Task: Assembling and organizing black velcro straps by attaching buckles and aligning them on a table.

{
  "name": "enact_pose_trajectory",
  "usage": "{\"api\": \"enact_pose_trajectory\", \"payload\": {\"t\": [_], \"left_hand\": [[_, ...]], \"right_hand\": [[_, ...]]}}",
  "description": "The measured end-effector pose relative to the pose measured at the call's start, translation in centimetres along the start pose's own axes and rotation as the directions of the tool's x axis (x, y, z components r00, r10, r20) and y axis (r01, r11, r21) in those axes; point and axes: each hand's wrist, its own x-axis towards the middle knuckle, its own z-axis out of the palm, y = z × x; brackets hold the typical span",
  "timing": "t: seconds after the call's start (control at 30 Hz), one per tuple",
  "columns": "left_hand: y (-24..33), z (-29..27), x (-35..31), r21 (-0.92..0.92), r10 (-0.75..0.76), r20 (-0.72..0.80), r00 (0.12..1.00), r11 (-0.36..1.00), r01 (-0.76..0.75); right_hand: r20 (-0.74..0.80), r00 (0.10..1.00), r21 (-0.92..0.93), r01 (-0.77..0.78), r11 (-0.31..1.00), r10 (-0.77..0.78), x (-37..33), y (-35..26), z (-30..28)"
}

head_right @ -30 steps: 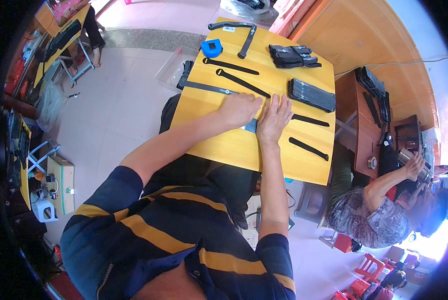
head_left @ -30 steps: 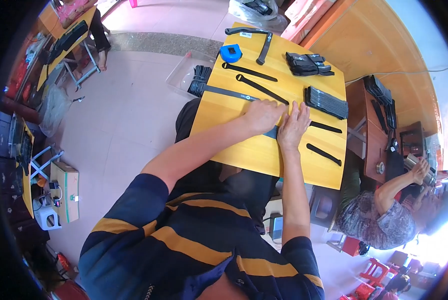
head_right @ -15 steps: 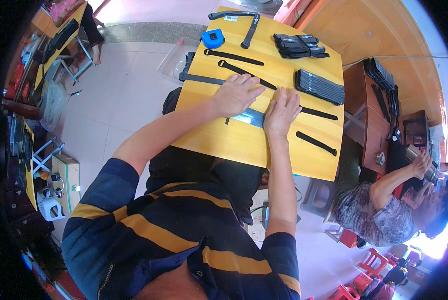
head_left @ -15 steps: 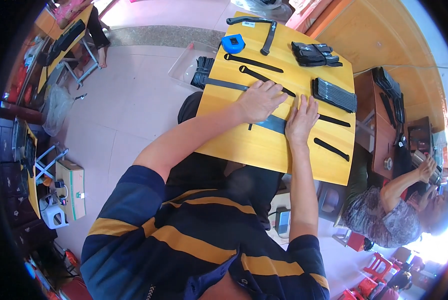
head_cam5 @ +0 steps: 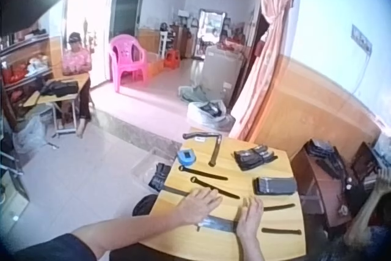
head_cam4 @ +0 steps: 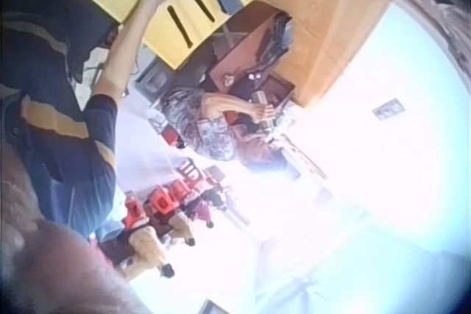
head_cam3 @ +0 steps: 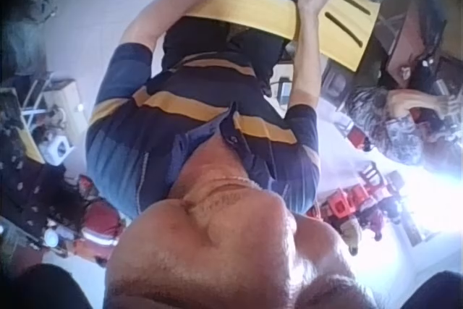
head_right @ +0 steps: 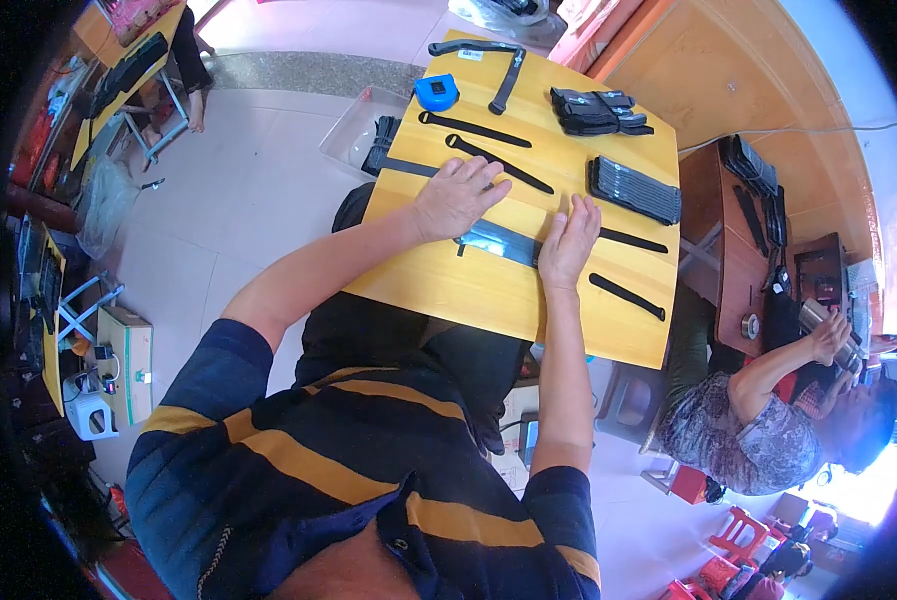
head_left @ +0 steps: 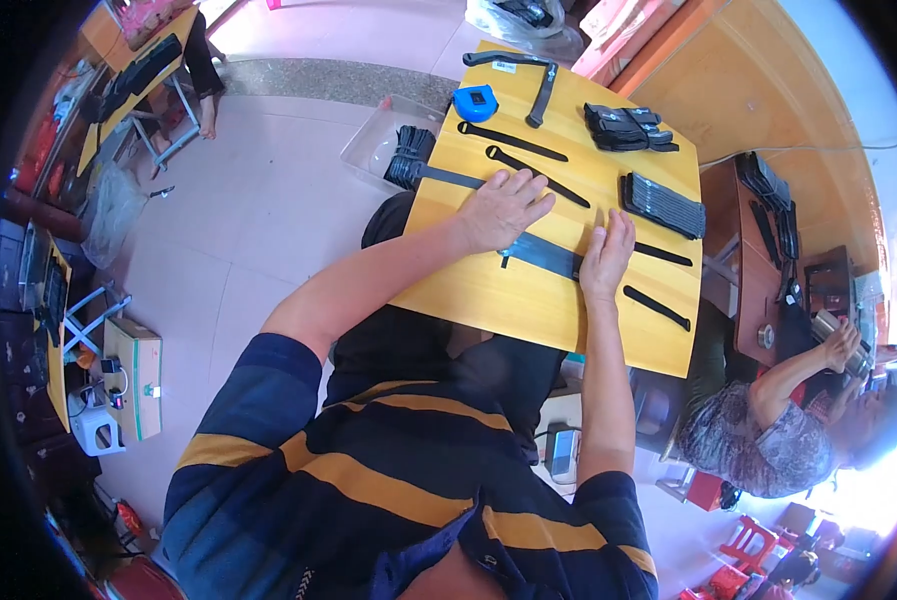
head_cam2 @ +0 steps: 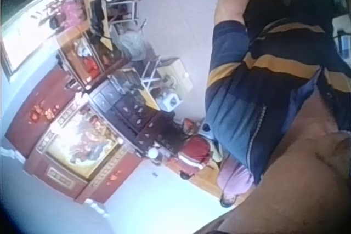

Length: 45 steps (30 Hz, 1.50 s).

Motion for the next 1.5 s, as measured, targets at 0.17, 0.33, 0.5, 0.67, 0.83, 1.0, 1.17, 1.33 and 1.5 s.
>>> {"api": "enact_pose_trajectory", "payload": {"t": [0.17,0.33,0.5,0.67,0.83,1.0,1.17,1.33,1.5], "left_hand": [[-1.7,-2.6,-1.6,-0.097,-0.213,-0.090,0.973,0.974,0.205],[-6.4,-5.5,-5.9,-0.181,-0.503,-0.159,0.849,0.861,0.476],[-10.0,-3.7,-9.6,-0.312,-0.754,-0.064,0.654,0.637,0.705],[-11.6,-1.4,-10.0,-0.435,-0.830,0.242,0.503,0.371,0.820],[-12.5,0.3,-11.0,-0.670,-0.798,0.424,0.428,0.042,0.741],[-7.5,-7.2,-6.6,-0.567,-0.755,0.119,0.645,0.481,0.668],[-3.3,-12.5,-3.4,-0.575,-0.468,-0.135,0.874,0.755,0.315],[1.0,-16.2,-1.6,-0.707,-0.463,-0.062,0.884,0.646,0.288],[3.0,-15.5,-3.1,-0.837,-0.602,0.190,0.776,0.314,0.448]], "right_hand": [[-0.026,0.999,0.172,-0.032,0.985,0.037,0.1,0.9,-0.3],[-0.061,0.992,0.301,-0.091,0.949,0.114,0.2,0.1,-0.8],[-0.156,0.966,0.390,-0.133,0.911,0.208,-0.4,0.7,-2.0],[-0.160,0.951,0.436,-0.173,0.883,0.265,-2.1,-1.8,-4.3],[-0.040,0.980,0.567,-0.137,0.812,0.193,-3.4,-6.2,-4.5],[0.013,0.999,0.421,-0.038,0.906,0.036,-3.1,-10.0,-6.0],[0.030,0.974,0.383,0.197,0.902,-0.225,-0.1,-15.7,-7.4],[0.166,0.923,0.378,0.265,0.887,-0.347,2.0,-18.2,-8.1],[0.422,0.896,0.418,-0.054,0.907,-0.141,1.1,-18.6,-10.4]]}}
